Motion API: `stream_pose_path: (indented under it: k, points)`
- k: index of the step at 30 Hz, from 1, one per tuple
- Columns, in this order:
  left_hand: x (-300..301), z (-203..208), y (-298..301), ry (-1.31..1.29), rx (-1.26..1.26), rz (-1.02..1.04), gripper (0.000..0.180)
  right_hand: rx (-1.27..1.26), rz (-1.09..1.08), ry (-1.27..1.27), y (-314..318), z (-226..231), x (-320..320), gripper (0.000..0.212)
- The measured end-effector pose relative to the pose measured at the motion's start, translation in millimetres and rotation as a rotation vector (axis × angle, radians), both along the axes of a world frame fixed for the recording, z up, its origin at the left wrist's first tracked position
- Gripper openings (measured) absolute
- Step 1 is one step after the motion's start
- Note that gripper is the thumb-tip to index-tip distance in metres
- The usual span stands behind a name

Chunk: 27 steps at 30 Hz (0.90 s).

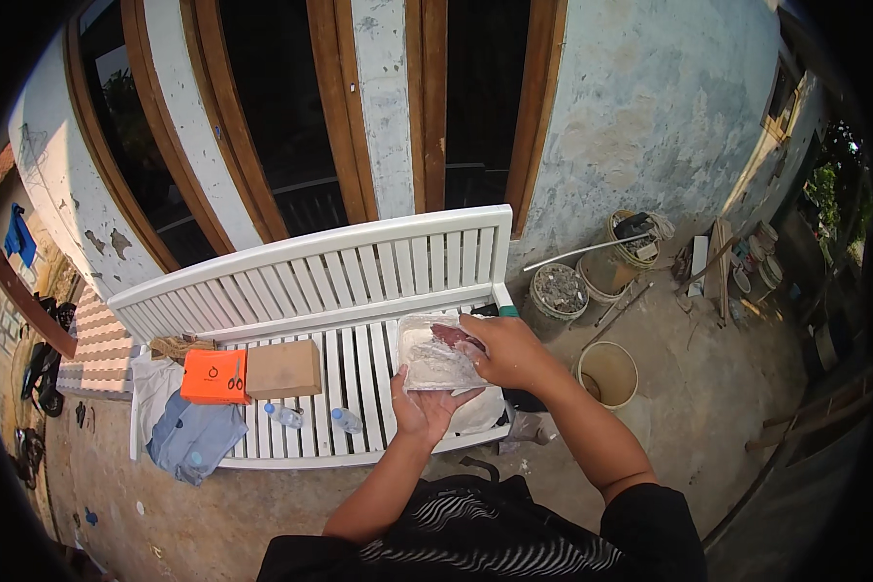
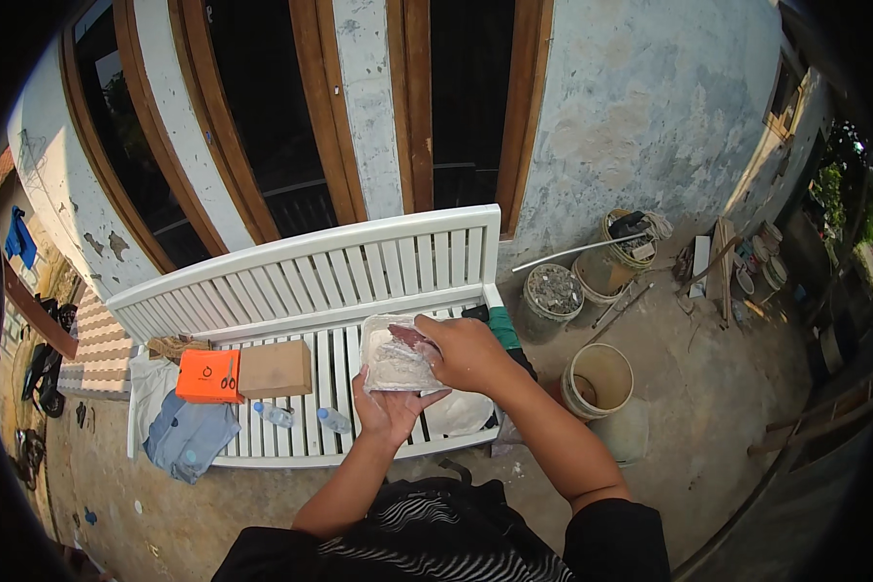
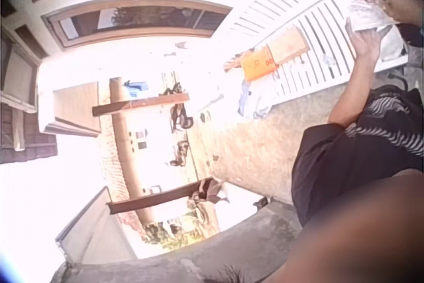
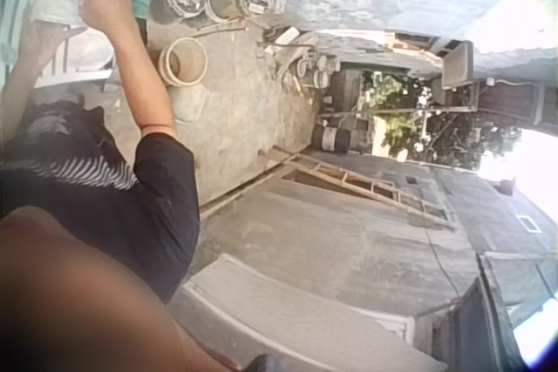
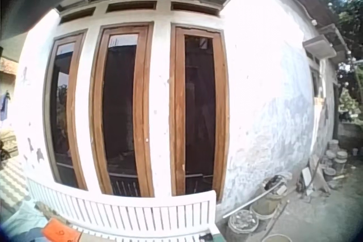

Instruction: The recorder is mixing white putty or plaster with a small amount of water in a tray using a scraper.

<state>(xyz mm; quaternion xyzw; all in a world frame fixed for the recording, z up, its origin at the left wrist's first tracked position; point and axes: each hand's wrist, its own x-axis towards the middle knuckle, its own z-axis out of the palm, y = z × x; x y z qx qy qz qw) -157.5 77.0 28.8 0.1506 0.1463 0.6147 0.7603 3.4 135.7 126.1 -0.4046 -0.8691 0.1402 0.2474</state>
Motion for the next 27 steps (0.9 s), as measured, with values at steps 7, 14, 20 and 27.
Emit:
stream_pose_path:
  k: [7,14,20,27]
  points:
    - [-2,-2,0,-0.003,-0.006,-0.012,0.075,-0.061,0.05,-0.047,-4,12,4,0.025]
    - [2,8,-4,-0.004,-0.026,0.005,0.074,-0.027,0.098,-0.093,-9,12,3,0.024]
    - [2,2,-5,0.001,-0.005,-0.012,0.079,0.022,0.002,-0.153,-5,14,0,0.024]
    - [5,6,-9,-0.049,-0.071,0.026,0.085,0.048,-0.079,-0.017,9,14,22,0.032]
